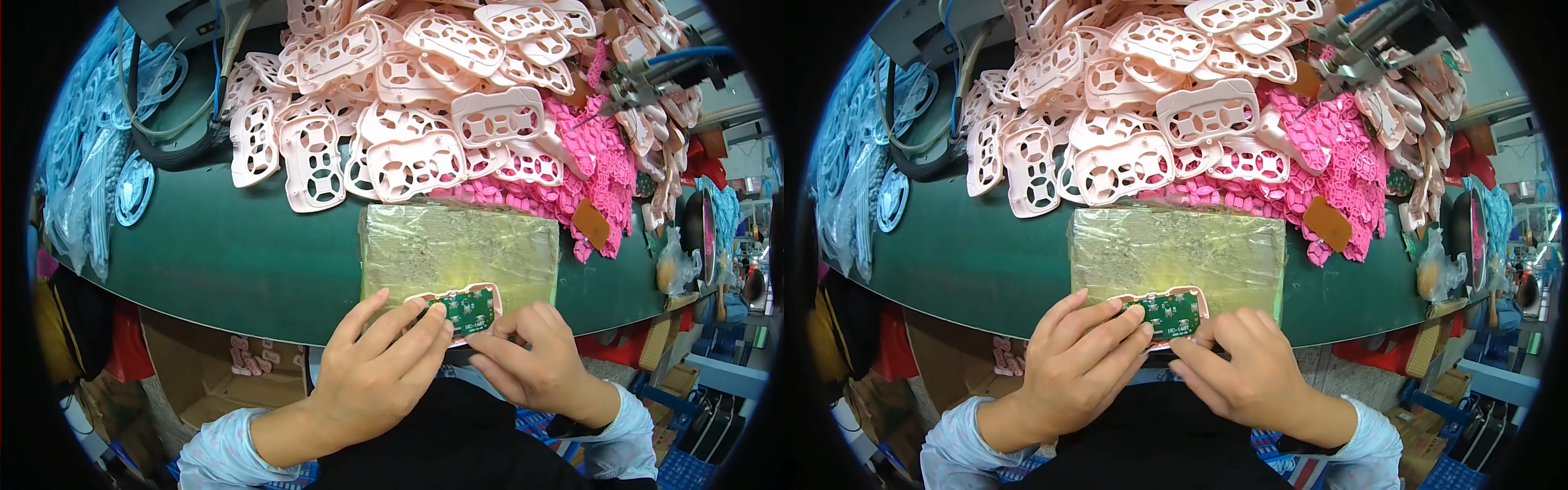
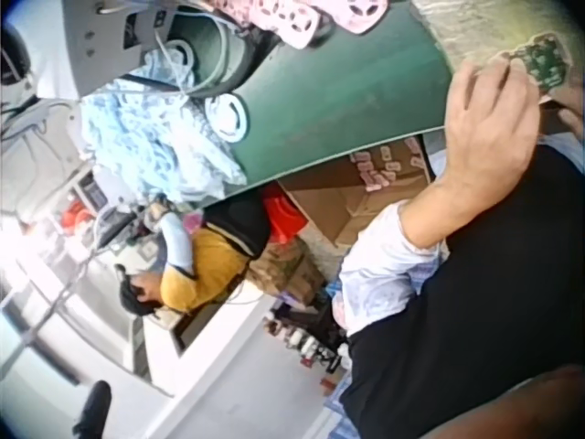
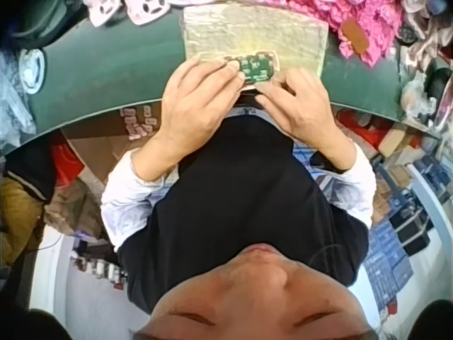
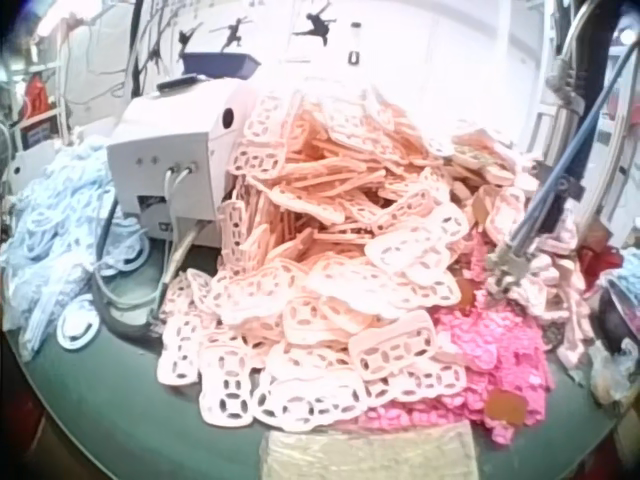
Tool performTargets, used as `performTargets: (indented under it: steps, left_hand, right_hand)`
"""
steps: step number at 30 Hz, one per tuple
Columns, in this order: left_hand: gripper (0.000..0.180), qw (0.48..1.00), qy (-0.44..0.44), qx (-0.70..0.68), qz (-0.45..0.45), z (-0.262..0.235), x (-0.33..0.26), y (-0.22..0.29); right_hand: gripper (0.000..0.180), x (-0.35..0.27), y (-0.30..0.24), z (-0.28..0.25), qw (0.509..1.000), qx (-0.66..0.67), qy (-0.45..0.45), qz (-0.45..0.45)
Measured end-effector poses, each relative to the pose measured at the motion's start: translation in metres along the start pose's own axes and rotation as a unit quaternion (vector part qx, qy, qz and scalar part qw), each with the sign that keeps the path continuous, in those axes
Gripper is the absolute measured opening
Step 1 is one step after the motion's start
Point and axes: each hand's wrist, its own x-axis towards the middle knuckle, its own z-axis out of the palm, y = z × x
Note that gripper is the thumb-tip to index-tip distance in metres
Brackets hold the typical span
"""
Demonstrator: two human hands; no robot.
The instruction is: The person assembles small electronic devices by inserting green circuit boards into pink plastic housings. They place the assembled units into a handheld tool to secure the components, then set the finished items aside. The process is repeated multiple times with a steady rhythm.
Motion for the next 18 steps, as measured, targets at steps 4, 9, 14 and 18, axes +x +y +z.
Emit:
performTargets:
  steps: [4,9,14,18]
  left_hand:
    - [0.032,1.000,-0.006,-0.007,-0.005,-0.0014,0.0001,-0.0012]
    - [0.033,1.000,-0.008,-0.017,-0.012,-0.0019,0.0027,-0.0017]
    - [0.034,0.999,-0.013,-0.026,-0.018,-0.0032,0.0017,-0.0018]
    - [0.034,0.999,-0.014,-0.026,-0.016,-0.0039,0.0022,-0.0021]
  right_hand:
    - [0.028,0.0062,-0.0051,-0.0025,0.999,0.014,0.011,-0.027]
    - [0.026,0.0085,-0.0049,0.0053,0.999,0.030,0.028,-0.032]
    - [0.026,0.0092,-0.0038,0.0061,0.999,0.032,0.014,-0.038]
    - [0.025,0.0128,-0.0011,0.0046,0.998,0.005,0.000,-0.068]
